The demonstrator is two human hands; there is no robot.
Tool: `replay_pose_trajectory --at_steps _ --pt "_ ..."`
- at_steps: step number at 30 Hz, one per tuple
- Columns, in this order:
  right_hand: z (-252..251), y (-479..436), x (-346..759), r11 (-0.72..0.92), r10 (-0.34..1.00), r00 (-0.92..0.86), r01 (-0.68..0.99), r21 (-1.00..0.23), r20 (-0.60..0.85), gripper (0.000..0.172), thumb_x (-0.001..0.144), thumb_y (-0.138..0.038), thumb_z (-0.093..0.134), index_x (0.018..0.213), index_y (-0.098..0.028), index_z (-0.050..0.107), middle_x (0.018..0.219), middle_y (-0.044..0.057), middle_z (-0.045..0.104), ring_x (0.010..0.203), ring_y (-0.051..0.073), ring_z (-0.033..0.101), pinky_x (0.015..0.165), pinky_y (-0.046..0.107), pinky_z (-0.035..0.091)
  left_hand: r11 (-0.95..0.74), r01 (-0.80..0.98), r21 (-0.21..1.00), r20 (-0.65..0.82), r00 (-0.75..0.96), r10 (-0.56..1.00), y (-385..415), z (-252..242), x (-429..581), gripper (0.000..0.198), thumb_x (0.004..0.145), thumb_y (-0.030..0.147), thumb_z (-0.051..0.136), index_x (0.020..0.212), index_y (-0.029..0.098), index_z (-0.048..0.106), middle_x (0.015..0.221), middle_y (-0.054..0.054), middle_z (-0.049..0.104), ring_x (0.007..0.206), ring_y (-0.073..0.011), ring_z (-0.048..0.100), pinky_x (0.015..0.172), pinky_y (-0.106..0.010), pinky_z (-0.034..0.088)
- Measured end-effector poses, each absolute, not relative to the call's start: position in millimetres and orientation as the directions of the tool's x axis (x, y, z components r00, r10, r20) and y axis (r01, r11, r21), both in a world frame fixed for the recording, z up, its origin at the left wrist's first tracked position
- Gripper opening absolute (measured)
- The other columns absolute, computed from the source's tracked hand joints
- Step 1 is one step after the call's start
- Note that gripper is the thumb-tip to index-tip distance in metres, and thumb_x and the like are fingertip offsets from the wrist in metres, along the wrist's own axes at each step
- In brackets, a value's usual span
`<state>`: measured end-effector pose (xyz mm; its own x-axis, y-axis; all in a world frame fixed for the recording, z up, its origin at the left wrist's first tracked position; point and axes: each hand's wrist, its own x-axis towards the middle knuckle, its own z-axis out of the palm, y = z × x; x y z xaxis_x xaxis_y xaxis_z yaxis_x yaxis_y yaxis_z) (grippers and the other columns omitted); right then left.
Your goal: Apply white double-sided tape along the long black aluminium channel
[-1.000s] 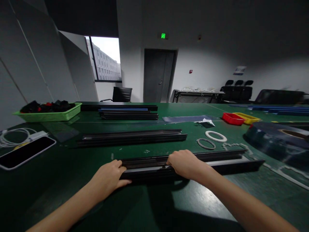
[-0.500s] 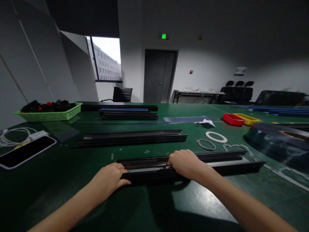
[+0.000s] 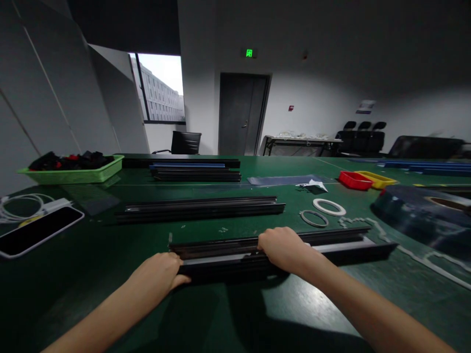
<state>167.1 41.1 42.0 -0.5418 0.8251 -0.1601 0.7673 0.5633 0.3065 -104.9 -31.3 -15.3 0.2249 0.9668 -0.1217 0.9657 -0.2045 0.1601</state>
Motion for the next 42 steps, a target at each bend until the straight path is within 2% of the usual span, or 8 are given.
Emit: replay_pose_trajectory --at_steps 10,16,20,27,38,42 --pt "47 38 163 0.553 0.833 -0.523 0.773 0.311 -0.182 0.028 0.075 -0.007 0.043 0.081 -0.015 0.069 0.086 0.014 0.069 0.081 0.026 0.065 0.067 0.035 0.048 -0.204 0.976 0.078 -0.007 0.205 0.979 -33 -17 -94 0.048 0.080 0.054 0.047 0.096 0.013 0.064 0.095 -0.013 0.062 0.090 -0.0257 0.058 0.082 -0.037 0.046" --pt "47 38 163 0.563 0.826 -0.531 0.769 0.303 -0.187 0.027 0.074 -0.006 0.044 0.081 -0.015 0.069 0.086 0.014 0.069 0.080 0.026 0.065 0.066 0.034 0.048 -0.205 0.978 0.044 -0.031 0.207 0.978 -32 -14 -89 0.046 0.080 0.052 0.049 0.096 0.012 0.065 0.096 -0.013 0.062 0.091 -0.0267 0.057 0.082 -0.038 0.046" --pt "45 39 163 0.559 0.829 -0.528 0.770 0.308 -0.183 0.027 0.074 -0.007 0.044 0.081 -0.014 0.069 0.085 0.014 0.069 0.079 0.026 0.066 0.066 0.034 0.048 -0.253 0.965 0.071 -0.040 0.256 0.966 -34 -11 -89 0.040 0.082 0.047 0.051 0.102 0.015 0.064 0.099 -0.012 0.062 0.095 -0.0257 0.056 0.085 -0.037 0.044" --pt "46 38 164 0.554 0.832 -0.527 0.770 0.317 -0.175 0.028 0.075 -0.007 0.043 0.082 -0.014 0.069 0.084 0.014 0.070 0.080 0.027 0.066 0.066 0.036 0.048 -0.345 0.918 0.193 -0.018 0.355 0.935 -32 -12 -92 0.032 0.084 0.042 0.050 0.103 0.020 0.063 0.102 -0.008 0.063 0.096 -0.0227 0.056 0.089 -0.036 0.041" --pt "46 39 165 0.545 0.838 -0.517 0.784 0.297 -0.174 0.030 0.073 -0.007 0.044 0.083 -0.017 0.070 0.087 0.013 0.070 0.079 0.026 0.066 0.065 0.035 0.048 -0.276 0.946 0.172 -0.104 0.296 0.950 -31 -10 -96 0.030 0.081 0.041 0.054 0.100 0.022 0.066 0.100 -0.009 0.065 0.098 -0.0246 0.059 0.089 -0.038 0.042" --pt "44 40 166 0.552 0.834 -0.524 0.783 0.287 -0.174 0.031 0.072 -0.007 0.045 0.087 -0.018 0.070 0.089 0.013 0.070 0.081 0.026 0.065 0.067 0.035 0.048 -0.205 0.960 0.192 -0.161 0.237 0.958 -31 -7 -103 0.024 0.078 0.036 0.057 0.095 0.022 0.067 0.097 -0.008 0.067 0.092 -0.0239 0.062 0.086 -0.035 0.044"
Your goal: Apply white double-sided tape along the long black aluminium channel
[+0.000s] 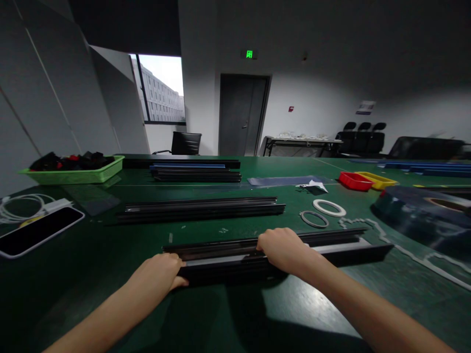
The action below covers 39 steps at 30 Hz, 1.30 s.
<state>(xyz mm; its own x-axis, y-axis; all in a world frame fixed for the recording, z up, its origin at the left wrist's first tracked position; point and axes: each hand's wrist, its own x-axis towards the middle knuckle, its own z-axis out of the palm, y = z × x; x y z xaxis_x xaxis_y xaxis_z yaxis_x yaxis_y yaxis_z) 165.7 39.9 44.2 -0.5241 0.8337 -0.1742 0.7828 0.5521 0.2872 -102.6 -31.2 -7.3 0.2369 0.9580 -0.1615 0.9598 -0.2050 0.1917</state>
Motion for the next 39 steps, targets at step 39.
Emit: replay_pose_trajectory --at_steps 39 --pt "48 34 159 0.552 0.833 -0.518 0.770 0.320 -0.192 0.029 0.074 -0.007 0.043 0.082 -0.015 0.069 0.087 0.014 0.070 0.081 0.028 0.066 0.066 0.038 0.049 -0.198 0.980 0.029 -0.086 0.200 0.976 -35 -13 -110 0.040 0.074 0.041 0.053 0.101 0.014 0.064 0.104 -0.014 0.062 0.096 -0.0276 0.058 0.085 -0.039 0.045"
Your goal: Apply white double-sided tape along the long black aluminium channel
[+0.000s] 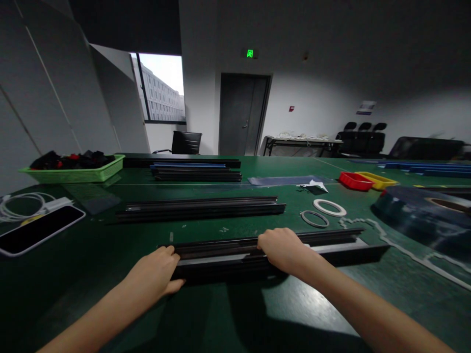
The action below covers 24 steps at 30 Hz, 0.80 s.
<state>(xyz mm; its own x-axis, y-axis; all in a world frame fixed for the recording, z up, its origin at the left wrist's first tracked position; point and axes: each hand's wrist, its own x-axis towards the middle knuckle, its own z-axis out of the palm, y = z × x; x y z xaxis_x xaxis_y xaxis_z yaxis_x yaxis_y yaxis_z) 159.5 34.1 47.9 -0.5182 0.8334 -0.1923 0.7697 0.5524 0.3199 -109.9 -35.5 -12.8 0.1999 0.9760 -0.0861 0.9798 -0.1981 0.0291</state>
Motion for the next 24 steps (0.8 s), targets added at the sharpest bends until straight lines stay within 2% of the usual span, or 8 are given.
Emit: replay_pose_trajectory --at_steps 6,12,17,24 --pt "43.9 36.1 160.0 0.561 0.827 -0.536 0.765 0.317 -0.170 0.030 0.075 -0.008 0.042 0.081 -0.016 0.069 0.085 0.014 0.070 0.078 0.028 0.066 0.064 0.039 0.050 -0.191 0.981 -0.031 -0.068 0.188 0.980 -36.6 -12.8 -102.3 0.034 0.074 0.038 0.052 0.092 0.011 0.065 0.097 -0.013 0.063 0.091 -0.0261 0.058 0.082 -0.036 0.047" --pt "44.2 36.1 158.6 0.553 0.833 -0.524 0.772 0.312 -0.178 0.029 0.074 -0.007 0.043 0.082 -0.015 0.069 0.084 0.014 0.070 0.078 0.027 0.066 0.065 0.037 0.049 -0.246 0.969 0.013 -0.046 0.246 0.968 -35.1 -16.1 -100.1 0.037 0.077 0.039 0.052 0.098 0.012 0.065 0.100 -0.012 0.061 0.093 -0.0245 0.057 0.083 -0.036 0.047" --pt "45.1 35.9 158.2 0.559 0.829 -0.529 0.770 0.308 -0.181 0.029 0.074 -0.007 0.043 0.082 -0.016 0.070 0.084 0.013 0.070 0.078 0.028 0.066 0.064 0.037 0.049 -0.252 0.965 0.065 -0.102 0.258 0.961 -34.4 -12.8 -98.6 0.038 0.083 0.044 0.048 0.105 0.016 0.063 0.105 -0.011 0.060 0.097 -0.0234 0.057 0.086 -0.036 0.046" --pt "46.8 36.4 159.3 0.558 0.830 -0.523 0.773 0.302 -0.194 0.030 0.074 -0.008 0.043 0.082 -0.017 0.070 0.088 0.014 0.070 0.080 0.027 0.066 0.066 0.037 0.048 -0.249 0.962 0.109 -0.132 0.262 0.956 -30.7 -15.0 -102.1 0.035 0.082 0.044 0.051 0.105 0.021 0.064 0.105 -0.009 0.061 0.099 -0.0243 0.057 0.088 -0.038 0.044"
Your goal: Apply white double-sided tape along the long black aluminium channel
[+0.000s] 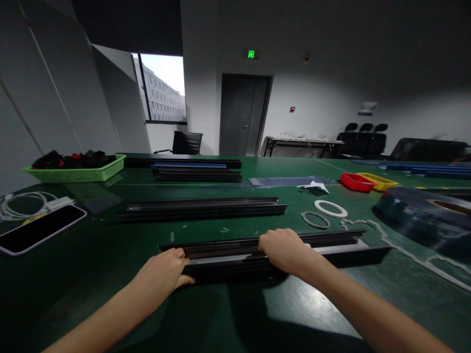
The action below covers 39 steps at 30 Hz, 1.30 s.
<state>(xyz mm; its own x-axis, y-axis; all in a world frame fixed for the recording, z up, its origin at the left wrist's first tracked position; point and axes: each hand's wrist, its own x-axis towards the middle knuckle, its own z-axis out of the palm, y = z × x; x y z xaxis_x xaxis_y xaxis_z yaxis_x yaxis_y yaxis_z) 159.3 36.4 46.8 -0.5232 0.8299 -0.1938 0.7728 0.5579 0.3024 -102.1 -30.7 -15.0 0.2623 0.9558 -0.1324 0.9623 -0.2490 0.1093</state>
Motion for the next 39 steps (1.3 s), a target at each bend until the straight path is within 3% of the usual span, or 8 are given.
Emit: replay_pose_trajectory --at_steps 10,17,26,39 --pt "44 35 163 0.547 0.835 -0.534 0.776 0.314 -0.137 0.030 0.072 -0.008 0.043 0.080 -0.019 0.070 0.084 0.012 0.070 0.077 0.029 0.066 0.063 0.039 0.048 -0.150 0.975 0.166 -0.199 0.182 0.963 -32 -14 -108 0.029 0.078 0.038 0.056 0.097 0.020 0.068 0.105 -0.010 0.063 0.094 -0.0259 0.060 0.086 -0.038 0.045" --pt "49 32 159 0.537 0.843 -0.511 0.784 0.311 -0.169 0.030 0.072 -0.007 0.043 0.081 -0.018 0.070 0.086 0.013 0.070 0.078 0.028 0.066 0.064 0.038 0.048 -0.039 0.968 0.248 -0.229 0.098 0.968 -41 0 -112 0.025 0.076 0.033 0.057 0.094 0.019 0.067 0.102 -0.008 0.064 0.090 -0.0220 0.061 0.087 -0.033 0.044" --pt "50 32 156 0.546 0.838 -0.512 0.774 0.319 -0.191 0.029 0.075 -0.007 0.042 0.080 -0.016 0.069 0.085 0.014 0.070 0.077 0.027 0.066 0.064 0.037 0.048 -0.125 0.987 0.103 -0.155 0.140 0.978 -39 -7 -113 0.036 0.072 0.036 0.058 0.101 0.015 0.063 0.104 -0.012 0.061 0.093 -0.0249 0.060 0.084 -0.036 0.046" --pt "48 32 156 0.539 0.842 -0.506 0.777 0.326 -0.185 0.029 0.077 -0.008 0.042 0.081 -0.015 0.069 0.086 0.015 0.070 0.079 0.027 0.066 0.065 0.037 0.049 -0.139 0.990 0.038 -0.137 0.143 0.980 -38 -8 -111 0.035 0.073 0.037 0.055 0.097 0.015 0.065 0.097 -0.013 0.062 0.089 -0.0270 0.061 0.079 -0.038 0.047"
